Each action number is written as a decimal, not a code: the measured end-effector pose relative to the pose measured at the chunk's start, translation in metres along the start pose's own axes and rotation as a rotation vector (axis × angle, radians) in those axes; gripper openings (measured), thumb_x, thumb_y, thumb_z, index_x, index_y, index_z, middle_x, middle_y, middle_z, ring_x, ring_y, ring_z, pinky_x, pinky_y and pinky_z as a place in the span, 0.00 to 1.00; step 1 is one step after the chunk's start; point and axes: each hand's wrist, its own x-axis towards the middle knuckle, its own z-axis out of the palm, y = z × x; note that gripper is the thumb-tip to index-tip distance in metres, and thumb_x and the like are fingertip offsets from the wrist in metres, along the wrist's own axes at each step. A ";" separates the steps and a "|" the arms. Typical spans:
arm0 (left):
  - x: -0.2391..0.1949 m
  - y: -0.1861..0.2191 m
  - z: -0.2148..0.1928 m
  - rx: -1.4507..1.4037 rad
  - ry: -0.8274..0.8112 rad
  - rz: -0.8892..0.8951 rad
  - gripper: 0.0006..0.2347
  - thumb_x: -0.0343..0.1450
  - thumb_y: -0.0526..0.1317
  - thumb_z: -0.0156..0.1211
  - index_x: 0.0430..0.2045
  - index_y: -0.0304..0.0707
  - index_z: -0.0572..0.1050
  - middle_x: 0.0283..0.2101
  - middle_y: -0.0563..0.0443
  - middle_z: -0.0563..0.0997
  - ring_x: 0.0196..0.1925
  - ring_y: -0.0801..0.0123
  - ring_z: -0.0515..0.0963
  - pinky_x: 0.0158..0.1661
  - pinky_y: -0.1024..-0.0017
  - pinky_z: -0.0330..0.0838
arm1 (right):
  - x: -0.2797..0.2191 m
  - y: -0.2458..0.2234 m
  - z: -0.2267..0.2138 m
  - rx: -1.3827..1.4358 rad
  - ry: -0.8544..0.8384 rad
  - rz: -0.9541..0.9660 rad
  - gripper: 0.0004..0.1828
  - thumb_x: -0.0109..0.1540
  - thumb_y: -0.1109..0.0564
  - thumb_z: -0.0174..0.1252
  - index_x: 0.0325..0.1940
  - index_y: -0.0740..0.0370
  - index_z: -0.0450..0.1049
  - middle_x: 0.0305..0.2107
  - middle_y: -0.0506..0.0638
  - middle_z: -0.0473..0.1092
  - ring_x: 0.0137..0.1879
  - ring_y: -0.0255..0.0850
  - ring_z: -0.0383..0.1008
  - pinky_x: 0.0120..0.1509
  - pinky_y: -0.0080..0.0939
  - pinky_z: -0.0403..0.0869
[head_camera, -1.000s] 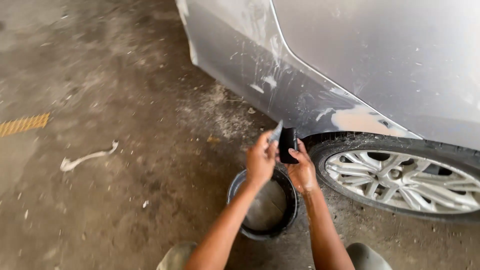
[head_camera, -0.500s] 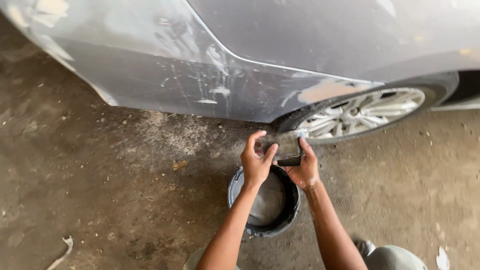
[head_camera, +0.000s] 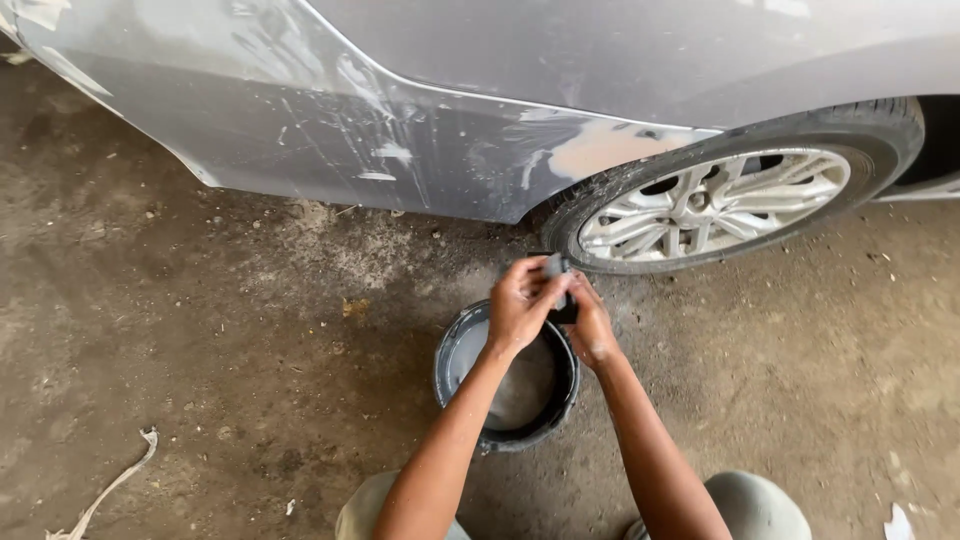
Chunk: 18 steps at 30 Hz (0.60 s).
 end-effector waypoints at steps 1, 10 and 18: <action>0.003 0.004 0.003 0.010 0.010 0.009 0.18 0.70 0.36 0.71 0.52 0.31 0.74 0.45 0.43 0.84 0.44 0.67 0.85 0.40 0.73 0.83 | 0.002 -0.008 -0.003 0.004 -0.016 0.001 0.25 0.72 0.44 0.48 0.66 0.63 0.66 0.53 0.52 0.71 0.55 0.42 0.73 0.55 0.49 0.77; 0.016 -0.008 0.042 0.447 0.044 0.125 0.24 0.68 0.35 0.71 0.60 0.35 0.74 0.41 0.44 0.86 0.37 0.69 0.85 0.35 0.72 0.83 | 0.000 -0.057 -0.049 0.404 -0.413 0.105 0.36 0.72 0.37 0.36 0.70 0.67 0.63 0.58 0.60 0.72 0.56 0.56 0.77 0.56 0.59 0.78; 0.018 -0.013 0.082 0.352 0.069 0.149 0.21 0.67 0.27 0.68 0.56 0.32 0.73 0.42 0.44 0.86 0.41 0.73 0.85 0.40 0.75 0.81 | -0.018 -0.097 -0.067 0.632 -0.397 0.040 0.58 0.61 0.14 0.41 0.72 0.68 0.62 0.56 0.63 0.73 0.54 0.54 0.78 0.52 0.59 0.80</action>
